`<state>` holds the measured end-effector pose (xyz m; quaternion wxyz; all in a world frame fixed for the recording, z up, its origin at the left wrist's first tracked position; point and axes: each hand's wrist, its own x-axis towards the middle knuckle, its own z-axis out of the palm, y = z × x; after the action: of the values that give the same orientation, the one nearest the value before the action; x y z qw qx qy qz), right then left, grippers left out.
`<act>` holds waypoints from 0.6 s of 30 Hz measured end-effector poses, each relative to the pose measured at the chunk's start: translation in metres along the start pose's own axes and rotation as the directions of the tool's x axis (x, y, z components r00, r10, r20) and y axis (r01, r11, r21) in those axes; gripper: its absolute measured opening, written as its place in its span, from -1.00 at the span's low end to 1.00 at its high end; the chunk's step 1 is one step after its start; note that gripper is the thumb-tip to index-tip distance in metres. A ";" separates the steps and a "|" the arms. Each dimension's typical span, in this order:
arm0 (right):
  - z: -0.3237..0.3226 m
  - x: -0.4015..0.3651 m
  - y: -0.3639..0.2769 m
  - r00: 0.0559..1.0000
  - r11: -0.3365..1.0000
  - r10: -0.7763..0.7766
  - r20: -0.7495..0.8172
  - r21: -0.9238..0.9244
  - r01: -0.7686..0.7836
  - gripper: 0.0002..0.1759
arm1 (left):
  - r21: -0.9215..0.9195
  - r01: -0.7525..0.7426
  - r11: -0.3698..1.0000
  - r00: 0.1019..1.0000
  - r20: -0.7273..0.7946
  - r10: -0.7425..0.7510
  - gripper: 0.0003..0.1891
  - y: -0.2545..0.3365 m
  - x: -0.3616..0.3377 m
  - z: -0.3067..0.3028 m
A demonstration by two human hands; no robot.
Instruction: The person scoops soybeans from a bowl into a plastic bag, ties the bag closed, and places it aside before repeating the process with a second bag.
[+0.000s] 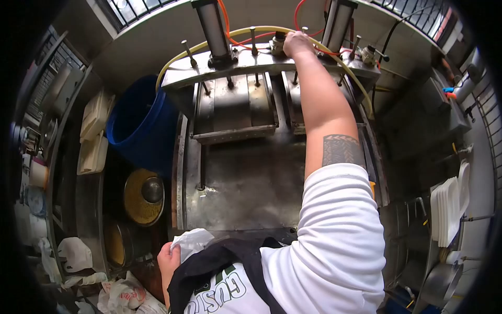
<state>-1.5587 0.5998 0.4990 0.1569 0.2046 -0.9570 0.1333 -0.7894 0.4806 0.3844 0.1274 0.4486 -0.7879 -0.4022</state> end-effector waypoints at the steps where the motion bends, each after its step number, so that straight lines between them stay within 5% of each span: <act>1: -0.006 -0.006 -0.005 0.999 0.998 0.041 -0.014 0.050 -0.040 -0.55 | -0.027 0.003 1.000 1.000 0.008 -0.003 -0.68 0.002 0.000 0.001; 3: -0.014 -0.015 -0.025 0.994 0.999 0.052 0.099 0.010 -0.054 -0.56 | -0.002 0.009 1.000 1.000 0.019 -0.009 -0.69 0.014 -0.001 0.004; 4: 0.002 -0.025 -0.020 0.991 0.996 0.019 -0.132 0.093 -0.007 -0.56 | 0.017 0.001 1.000 1.000 0.026 -0.001 -0.69 0.020 0.001 0.005; 7: 0.009 -0.073 -0.003 0.988 0.936 0.119 -0.094 0.344 -0.080 -0.55 | 0.039 0.003 0.999 1.000 0.026 -0.004 -0.70 0.031 0.003 0.007; 9: 0.059 -0.113 0.025 0.963 0.913 0.024 -0.268 0.399 0.088 -0.59 | 0.036 0.006 0.999 1.000 0.028 -0.007 -0.70 0.018 0.006 0.011; 11: 0.078 -0.163 0.049 0.995 0.933 0.005 -0.098 0.357 0.030 -0.65 | 0.032 0.002 1.000 0.999 0.036 -0.003 -0.71 0.016 0.009 0.017; 18: 0.075 -0.165 0.181 0.949 0.983 0.151 -0.277 0.148 -0.113 -0.74 | 0.104 0.016 0.994 0.983 0.178 -0.035 -0.74 0.043 0.032 0.038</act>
<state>-1.5126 0.7930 0.3375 0.2709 0.1285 -0.9249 0.2339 -0.8548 0.4863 0.3868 0.0273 0.4264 -0.8099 -0.4019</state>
